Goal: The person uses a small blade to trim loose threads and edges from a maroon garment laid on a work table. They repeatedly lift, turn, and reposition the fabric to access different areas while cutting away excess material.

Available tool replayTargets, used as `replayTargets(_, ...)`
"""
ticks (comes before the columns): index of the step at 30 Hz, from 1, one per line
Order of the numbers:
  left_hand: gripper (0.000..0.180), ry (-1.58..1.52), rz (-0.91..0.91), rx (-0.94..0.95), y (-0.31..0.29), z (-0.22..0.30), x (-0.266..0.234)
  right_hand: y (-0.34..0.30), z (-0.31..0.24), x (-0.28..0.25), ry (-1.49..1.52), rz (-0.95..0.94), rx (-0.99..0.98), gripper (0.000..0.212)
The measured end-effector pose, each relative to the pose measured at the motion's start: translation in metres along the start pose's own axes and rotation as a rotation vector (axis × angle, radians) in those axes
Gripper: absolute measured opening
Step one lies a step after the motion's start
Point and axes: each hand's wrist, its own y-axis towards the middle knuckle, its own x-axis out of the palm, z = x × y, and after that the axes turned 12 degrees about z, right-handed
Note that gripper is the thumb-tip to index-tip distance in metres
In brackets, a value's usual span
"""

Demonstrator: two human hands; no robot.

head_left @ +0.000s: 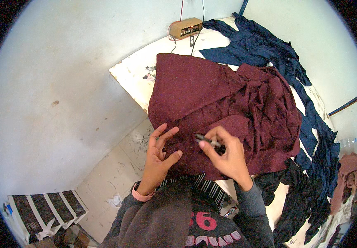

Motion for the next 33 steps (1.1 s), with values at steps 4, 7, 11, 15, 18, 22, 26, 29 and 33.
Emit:
replayTargets(4, 0.083, -0.034, -0.011, -0.028, 0.0, 0.002, 0.005, -0.009, 0.01, 0.007, 0.048, -0.074, 0.025, 0.021)
replayTargets(7, 0.083, 0.001, -0.021, -0.04, -0.001, 0.005, 0.006, -0.01, 0.009, 0.012, 0.051, -0.047, -0.019, 0.021)
replayTargets(11, 0.083, -0.029, -0.024, -0.037, -0.003, 0.005, 0.008, -0.01, 0.005, 0.016, -0.085, 0.026, -0.172, 0.02)
replayTargets(15, 0.083, 0.027, -0.014, 0.005, 0.0, 0.0, 0.005, -0.009, 0.008, 0.019, -0.165, 0.127, -0.343, 0.018)
replayTargets(18, 0.082, -0.008, -0.018, -0.01, -0.002, 0.004, 0.008, -0.008, 0.008, 0.019, -0.138, 0.158, -0.398, 0.017)
replayTargets(22, 0.083, -0.022, -0.023, -0.006, -0.002, 0.002, 0.008, -0.009, 0.009, 0.019, -0.201, 0.168, -0.456, 0.016)
replayTargets(26, 0.081, -0.071, -0.004, -0.013, -0.002, 0.004, 0.011, -0.009, 0.009, 0.019, -0.182, 0.164, -0.435, 0.015)
replayTargets(29, 0.073, 0.098, 0.03, 0.034, -0.004, -0.006, 0.004, -0.011, 0.012, 0.017, -0.173, 0.206, -0.364, 0.016)
replayTargets(33, 0.07, 0.277, 0.213, 0.371, -0.006, -0.014, 0.006, -0.01, 0.014, 0.013, -0.099, 0.261, -0.314, 0.019)
